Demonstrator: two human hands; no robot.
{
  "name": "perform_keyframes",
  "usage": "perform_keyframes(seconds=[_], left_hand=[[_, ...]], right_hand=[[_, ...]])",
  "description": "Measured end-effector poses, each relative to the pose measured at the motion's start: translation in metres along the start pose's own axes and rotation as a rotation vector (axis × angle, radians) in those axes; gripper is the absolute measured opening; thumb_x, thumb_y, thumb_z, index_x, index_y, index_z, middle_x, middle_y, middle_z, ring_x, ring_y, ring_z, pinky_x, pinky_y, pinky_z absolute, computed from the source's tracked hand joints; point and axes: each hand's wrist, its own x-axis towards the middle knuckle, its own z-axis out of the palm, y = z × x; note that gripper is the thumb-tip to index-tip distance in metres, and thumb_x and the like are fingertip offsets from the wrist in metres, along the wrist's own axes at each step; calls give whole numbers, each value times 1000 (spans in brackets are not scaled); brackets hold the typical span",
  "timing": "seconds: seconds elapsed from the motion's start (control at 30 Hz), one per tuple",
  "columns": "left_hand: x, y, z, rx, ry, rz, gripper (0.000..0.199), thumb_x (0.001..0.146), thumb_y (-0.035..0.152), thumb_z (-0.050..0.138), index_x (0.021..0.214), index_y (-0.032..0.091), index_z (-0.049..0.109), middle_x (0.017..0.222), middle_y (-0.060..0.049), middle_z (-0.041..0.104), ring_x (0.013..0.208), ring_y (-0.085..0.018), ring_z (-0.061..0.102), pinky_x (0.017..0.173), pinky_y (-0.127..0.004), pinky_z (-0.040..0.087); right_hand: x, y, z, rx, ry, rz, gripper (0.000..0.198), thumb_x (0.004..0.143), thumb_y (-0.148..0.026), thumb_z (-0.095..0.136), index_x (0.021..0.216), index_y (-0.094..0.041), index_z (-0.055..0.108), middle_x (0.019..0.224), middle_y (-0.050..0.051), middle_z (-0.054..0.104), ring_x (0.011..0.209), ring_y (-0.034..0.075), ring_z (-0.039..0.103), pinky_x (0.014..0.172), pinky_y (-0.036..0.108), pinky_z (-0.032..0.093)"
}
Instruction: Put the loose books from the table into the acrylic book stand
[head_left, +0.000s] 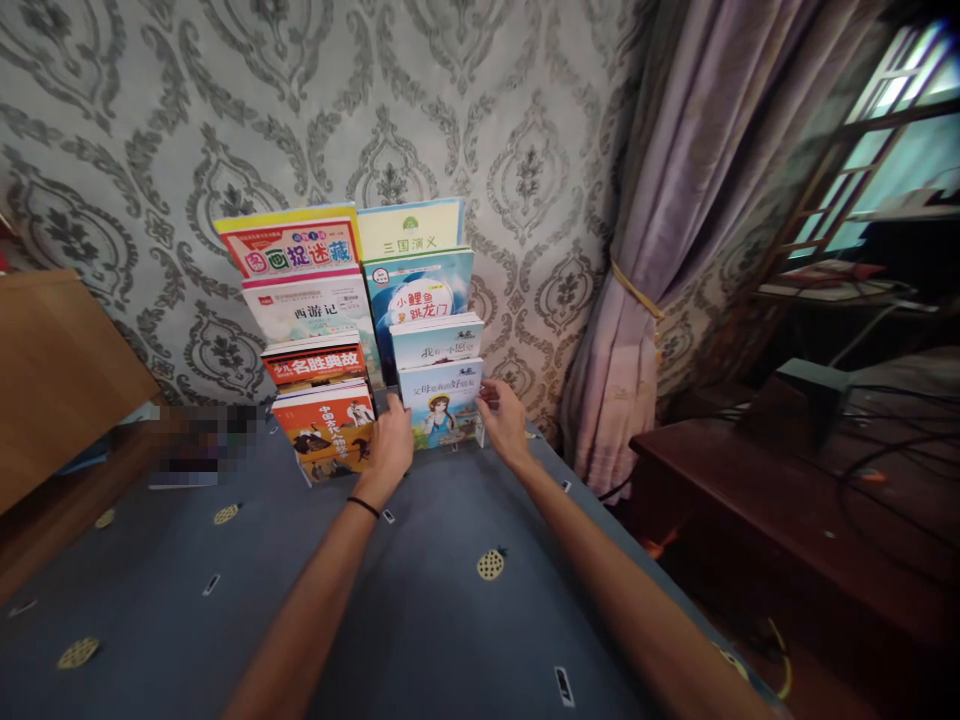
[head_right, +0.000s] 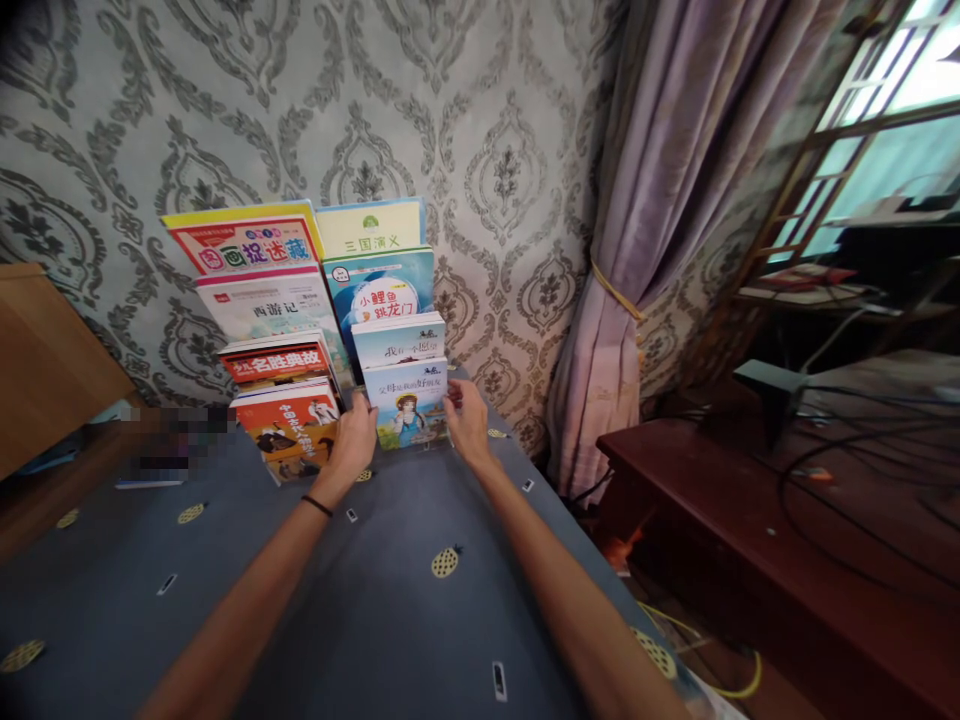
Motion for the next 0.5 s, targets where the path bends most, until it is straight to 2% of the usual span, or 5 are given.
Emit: perform_keyframes(seconds=[0.27, 0.5], left_hand=[[3, -4, 7, 33, -2, -7, 21, 103, 23, 35, 119, 15, 47, 98, -18, 74, 96, -29, 73, 75, -33, 51], [6, -6, 9, 40, -2, 11, 22, 102, 19, 34, 120, 14, 46, 101, -19, 74, 96, -28, 73, 75, -32, 51]], right_hand=[[0, -2, 0, 0, -14, 5, 21, 83, -32, 55, 98, -21, 64, 90, 8, 69, 80, 25, 65, 75, 44, 56], [-2, -2, -1, 0, -12, 15, 21, 82, -30, 54, 97, -21, 66, 90, 8, 70, 80, 25, 65, 75, 43, 56]])
